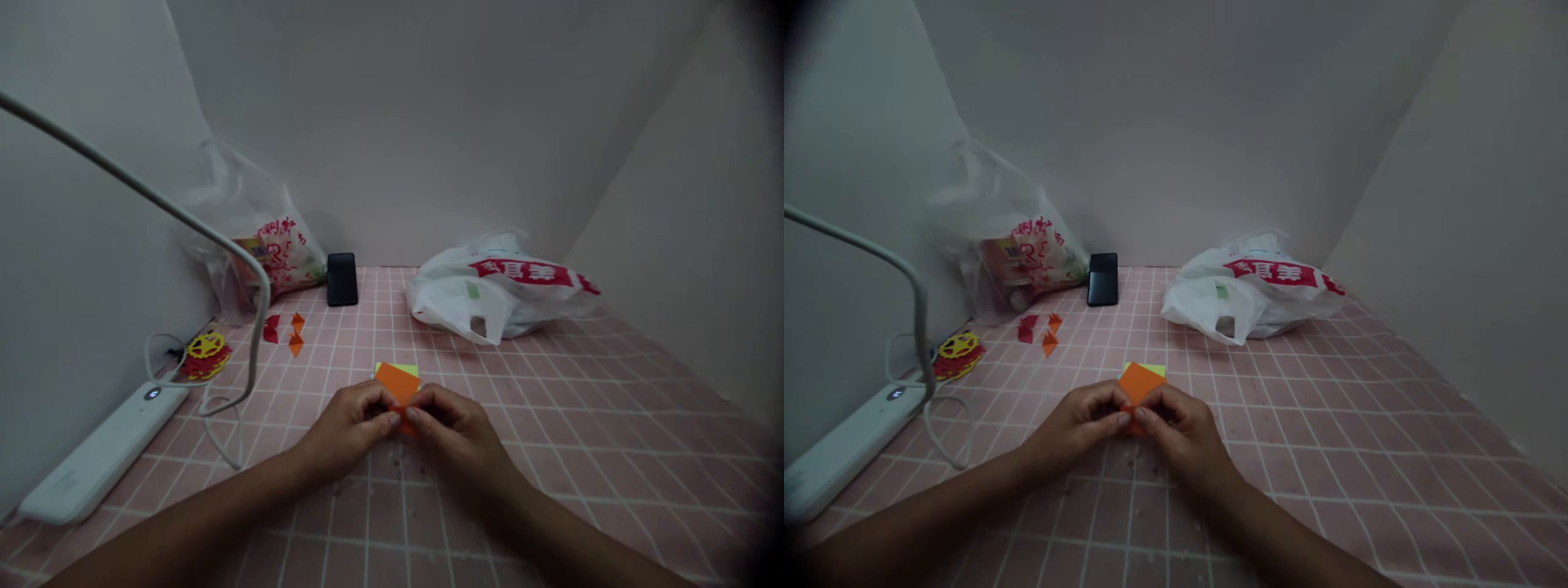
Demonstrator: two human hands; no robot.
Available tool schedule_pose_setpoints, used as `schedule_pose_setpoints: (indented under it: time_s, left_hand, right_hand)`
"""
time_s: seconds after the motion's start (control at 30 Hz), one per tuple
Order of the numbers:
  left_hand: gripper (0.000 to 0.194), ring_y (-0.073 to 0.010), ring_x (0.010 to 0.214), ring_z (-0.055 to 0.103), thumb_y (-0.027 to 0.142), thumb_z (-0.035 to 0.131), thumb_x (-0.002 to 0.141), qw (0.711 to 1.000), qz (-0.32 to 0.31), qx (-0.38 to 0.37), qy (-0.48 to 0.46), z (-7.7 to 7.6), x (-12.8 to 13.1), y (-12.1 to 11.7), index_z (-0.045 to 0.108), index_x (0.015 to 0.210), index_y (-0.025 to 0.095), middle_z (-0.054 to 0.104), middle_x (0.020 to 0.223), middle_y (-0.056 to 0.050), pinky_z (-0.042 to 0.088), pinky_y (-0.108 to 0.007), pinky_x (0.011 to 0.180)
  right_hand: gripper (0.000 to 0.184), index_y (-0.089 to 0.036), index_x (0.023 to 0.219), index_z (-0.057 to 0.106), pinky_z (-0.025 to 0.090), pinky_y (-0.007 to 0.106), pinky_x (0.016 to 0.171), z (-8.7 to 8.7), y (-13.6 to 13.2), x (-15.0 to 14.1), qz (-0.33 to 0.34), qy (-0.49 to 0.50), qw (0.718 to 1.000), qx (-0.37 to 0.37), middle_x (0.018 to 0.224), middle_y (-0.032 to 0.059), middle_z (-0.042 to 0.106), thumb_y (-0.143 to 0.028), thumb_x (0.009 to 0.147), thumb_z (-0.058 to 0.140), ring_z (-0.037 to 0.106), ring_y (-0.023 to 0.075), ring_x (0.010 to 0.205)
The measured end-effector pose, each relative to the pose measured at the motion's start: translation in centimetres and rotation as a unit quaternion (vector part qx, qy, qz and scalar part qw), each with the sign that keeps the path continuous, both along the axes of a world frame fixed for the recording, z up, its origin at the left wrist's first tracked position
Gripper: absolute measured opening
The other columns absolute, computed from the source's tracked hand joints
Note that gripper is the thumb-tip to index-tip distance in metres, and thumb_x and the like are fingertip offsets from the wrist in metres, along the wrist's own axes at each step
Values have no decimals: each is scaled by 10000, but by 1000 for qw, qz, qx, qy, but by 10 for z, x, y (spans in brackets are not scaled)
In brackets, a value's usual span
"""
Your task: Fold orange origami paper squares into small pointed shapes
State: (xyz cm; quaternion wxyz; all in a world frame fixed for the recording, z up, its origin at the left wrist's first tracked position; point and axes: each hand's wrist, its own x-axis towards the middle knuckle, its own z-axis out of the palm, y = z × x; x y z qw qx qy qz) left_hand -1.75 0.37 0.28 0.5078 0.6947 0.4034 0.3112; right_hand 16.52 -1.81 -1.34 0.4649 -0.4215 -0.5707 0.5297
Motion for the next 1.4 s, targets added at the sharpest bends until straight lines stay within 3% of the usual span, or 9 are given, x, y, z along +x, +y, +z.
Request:
schedule_pose_setpoints:
  time_s: [0.2, 0.33, 0.53, 0.67, 0.87, 0.93, 1.13, 1.4]
  left_hand:
    - [214, -138, 704, 540, 375, 595, 860, 995, 14, -80, -65, -2, 2, -2, 586, 828, 163, 585, 780, -6, 433, -269, 664]
    - [237, -124, 627, 545, 395, 623, 837, 988, 39, -104, -104, -3, 3, 1, 587, 816, 162, 588, 716, 9, 442, -265, 626]
    - [256, -114, 640, 536, 363, 725, 744, 981, 52, -132, -129, -5, 5, 3, 612, 839, 153, 596, 729, 17, 417, -256, 640]
    - [260, -107, 605, 505, 377, 708, 760, 983, 56, -130, -117, -6, 5, 2, 587, 719, 151, 571, 654, 24, 389, -253, 627]
    - [271, -105, 589, 503, 374, 734, 719, 969, 69, -173, -163, -7, 4, 3, 558, 725, 168, 577, 650, 31, 383, -246, 615]
    - [254, -111, 599, 505, 367, 718, 730, 976, 60, -156, -143, -5, 2, 4, 562, 718, 167, 578, 655, 23, 387, -250, 618]
    - [146, -137, 659, 498, 276, 667, 762, 999, 33, -3, 13, 1, -1, 3, 596, 693, 169, 582, 691, 5, 364, -252, 611]
    - [196, -118, 640, 485, 326, 633, 807, 996, 22, -63, -64, -2, 0, 2, 566, 722, 162, 541, 696, 17, 377, -248, 613]
  right_hand:
    - [265, -188, 676, 555, 352, 252, 564, 0, 1, 0, -16, -28, 999, -20, 666, -15, 528, -368, 856, 630, 454, 122, 610]
    - [275, -194, 680, 539, 310, 242, 501, -4, 5, 0, 31, -10, 996, -78, 616, -21, 516, -402, 814, 658, 418, 112, 545]
    - [262, -198, 698, 553, 320, 251, 544, -3, 5, 1, -8, 13, 999, -49, 657, -20, 517, -401, 832, 649, 430, 123, 590]
    - [276, -194, 684, 543, 342, 264, 601, -3, 4, 0, 3, 13, 999, -33, 686, -11, 533, -393, 844, 648, 452, 135, 639]
    - [320, -200, 663, 516, 362, 264, 593, -4, 3, 0, 14, 30, 998, -45, 666, -14, 528, -430, 829, 664, 461, 137, 621]
    - [309, -198, 677, 527, 379, 265, 596, -4, 4, 0, 26, 29, 998, -52, 683, -5, 547, -428, 827, 670, 480, 140, 633]
    - [198, -195, 782, 605, 426, 288, 681, -5, 6, 1, 49, 35, 998, -22, 789, 17, 614, -372, 832, 677, 552, 161, 732]
    - [259, -187, 680, 547, 329, 256, 581, -2, 0, 0, 4, 24, 999, -40, 679, -24, 506, -352, 845, 660, 432, 120, 621]
